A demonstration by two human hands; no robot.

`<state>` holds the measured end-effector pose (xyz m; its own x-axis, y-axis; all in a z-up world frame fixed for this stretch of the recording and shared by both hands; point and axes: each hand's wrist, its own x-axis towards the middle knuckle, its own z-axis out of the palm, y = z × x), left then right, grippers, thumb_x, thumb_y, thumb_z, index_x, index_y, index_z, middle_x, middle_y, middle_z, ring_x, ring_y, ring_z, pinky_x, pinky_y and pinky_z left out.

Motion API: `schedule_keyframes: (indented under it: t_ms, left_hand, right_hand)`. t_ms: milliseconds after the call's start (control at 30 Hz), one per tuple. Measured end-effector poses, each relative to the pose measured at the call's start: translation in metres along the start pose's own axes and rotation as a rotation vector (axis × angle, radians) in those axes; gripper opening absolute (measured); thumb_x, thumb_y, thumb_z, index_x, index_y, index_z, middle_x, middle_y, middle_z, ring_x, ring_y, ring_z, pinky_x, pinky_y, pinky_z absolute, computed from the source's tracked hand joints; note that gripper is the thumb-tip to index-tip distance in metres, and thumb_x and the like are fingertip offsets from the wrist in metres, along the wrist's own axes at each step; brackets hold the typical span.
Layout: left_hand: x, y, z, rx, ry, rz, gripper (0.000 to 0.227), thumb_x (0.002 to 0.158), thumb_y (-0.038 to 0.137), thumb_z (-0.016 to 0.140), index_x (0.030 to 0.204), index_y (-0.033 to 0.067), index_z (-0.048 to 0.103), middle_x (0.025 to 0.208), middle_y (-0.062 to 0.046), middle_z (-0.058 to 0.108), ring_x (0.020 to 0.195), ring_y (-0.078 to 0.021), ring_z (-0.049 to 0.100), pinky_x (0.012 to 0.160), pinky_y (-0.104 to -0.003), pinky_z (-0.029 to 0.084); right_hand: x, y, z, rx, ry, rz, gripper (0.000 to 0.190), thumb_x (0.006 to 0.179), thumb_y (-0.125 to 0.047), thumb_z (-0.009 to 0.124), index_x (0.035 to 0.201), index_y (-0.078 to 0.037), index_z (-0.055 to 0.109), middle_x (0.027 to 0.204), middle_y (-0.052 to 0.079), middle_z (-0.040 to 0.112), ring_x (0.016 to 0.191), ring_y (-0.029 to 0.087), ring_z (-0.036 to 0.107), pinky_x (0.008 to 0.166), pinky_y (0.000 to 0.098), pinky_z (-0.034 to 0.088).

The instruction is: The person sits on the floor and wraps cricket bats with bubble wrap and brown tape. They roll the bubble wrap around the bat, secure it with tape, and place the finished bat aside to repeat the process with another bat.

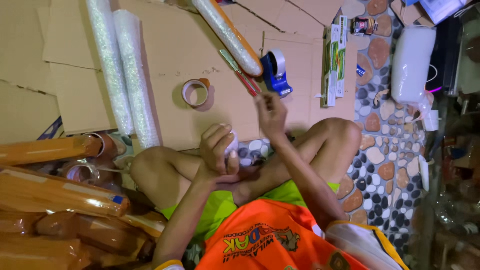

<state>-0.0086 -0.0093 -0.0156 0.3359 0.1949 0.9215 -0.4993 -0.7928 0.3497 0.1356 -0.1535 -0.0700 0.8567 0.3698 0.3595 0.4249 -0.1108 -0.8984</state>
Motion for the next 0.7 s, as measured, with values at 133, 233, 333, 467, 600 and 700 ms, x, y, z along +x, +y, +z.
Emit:
schedule_keyframes:
  t_ms: [133, 233, 333, 467, 600, 700]
  left_hand:
    - [0.014, 0.006, 0.010, -0.120, 0.160, -0.165, 0.040, 0.095, 0.026, 0.060, 0.121, -0.0053, 0.063, 0.113, -0.023, 0.073, 0.101, -0.0410, 0.068, 0.087, -0.051, 0.059]
    - [0.022, 0.000, 0.015, -0.143, 0.211, -0.147, 0.040, 0.097, 0.020, 0.061, 0.127, -0.0042, 0.050, 0.114, -0.026, 0.072, 0.103, -0.0423, 0.066, 0.089, -0.054, 0.057]
    - [0.025, -0.005, 0.018, -0.149, 0.254, -0.097, 0.040, 0.100, 0.017, 0.058, 0.131, 0.0014, 0.038, 0.114, -0.029, 0.070, 0.104, -0.0422, 0.063, 0.090, -0.055, 0.054]
    - [0.025, -0.007, 0.023, -0.160, 0.266, -0.157, 0.039, 0.102, 0.018, 0.055, 0.133, 0.0048, 0.034, 0.116, -0.027, 0.068, 0.106, -0.0400, 0.061, 0.092, -0.050, 0.051]
    - [0.022, 0.005, 0.019, -0.157, 0.223, -0.129, 0.042, 0.102, 0.017, 0.054, 0.137, 0.0081, 0.031, 0.119, -0.028, 0.066, 0.105, -0.0396, 0.059, 0.093, -0.052, 0.051]
    - [0.020, 0.014, 0.021, -0.212, 0.170, -0.503, 0.052, 0.093, 0.036, 0.064, 0.124, -0.0054, 0.067, 0.120, -0.020, 0.066, 0.113, -0.0305, 0.063, 0.104, -0.042, 0.051]
  right_hand:
    - [0.032, 0.131, -0.082, -0.609, 0.085, 0.257, 0.027, 0.104, -0.030, 0.074, 0.120, -0.008, 0.077, 0.095, 0.014, 0.064, 0.084, 0.036, 0.067, 0.072, 0.0468, 0.055]
    - [0.037, 0.174, -0.097, -0.662, -0.071, 0.543, 0.022, 0.096, -0.029, 0.078, 0.112, -0.014, 0.080, 0.096, 0.007, 0.068, 0.086, 0.032, 0.073, 0.073, 0.0471, 0.059]
    - [0.025, 0.161, -0.082, -0.260, 0.163, 0.635, 0.014, 0.086, -0.019, 0.077, 0.096, -0.008, 0.075, 0.086, 0.010, 0.069, 0.073, 0.024, 0.076, 0.063, 0.0401, 0.065]
    - [-0.005, 0.110, -0.068, 0.160, 0.449, 0.755, 0.013, 0.083, -0.010, 0.069, 0.087, 0.000, 0.061, 0.086, 0.015, 0.066, 0.083, 0.027, 0.079, 0.069, 0.0437, 0.071]
    - [-0.009, 0.144, -0.110, -0.786, 0.005, 0.928, 0.024, 0.085, -0.040, 0.089, 0.091, -0.025, 0.073, 0.081, 0.002, 0.076, 0.094, 0.031, 0.076, 0.082, 0.0450, 0.060]
    - [0.008, 0.070, -0.098, -0.868, -0.179, 0.988, 0.021, 0.083, -0.043, 0.088, 0.094, -0.031, 0.074, 0.085, -0.002, 0.078, 0.100, 0.028, 0.075, 0.085, 0.0436, 0.059]
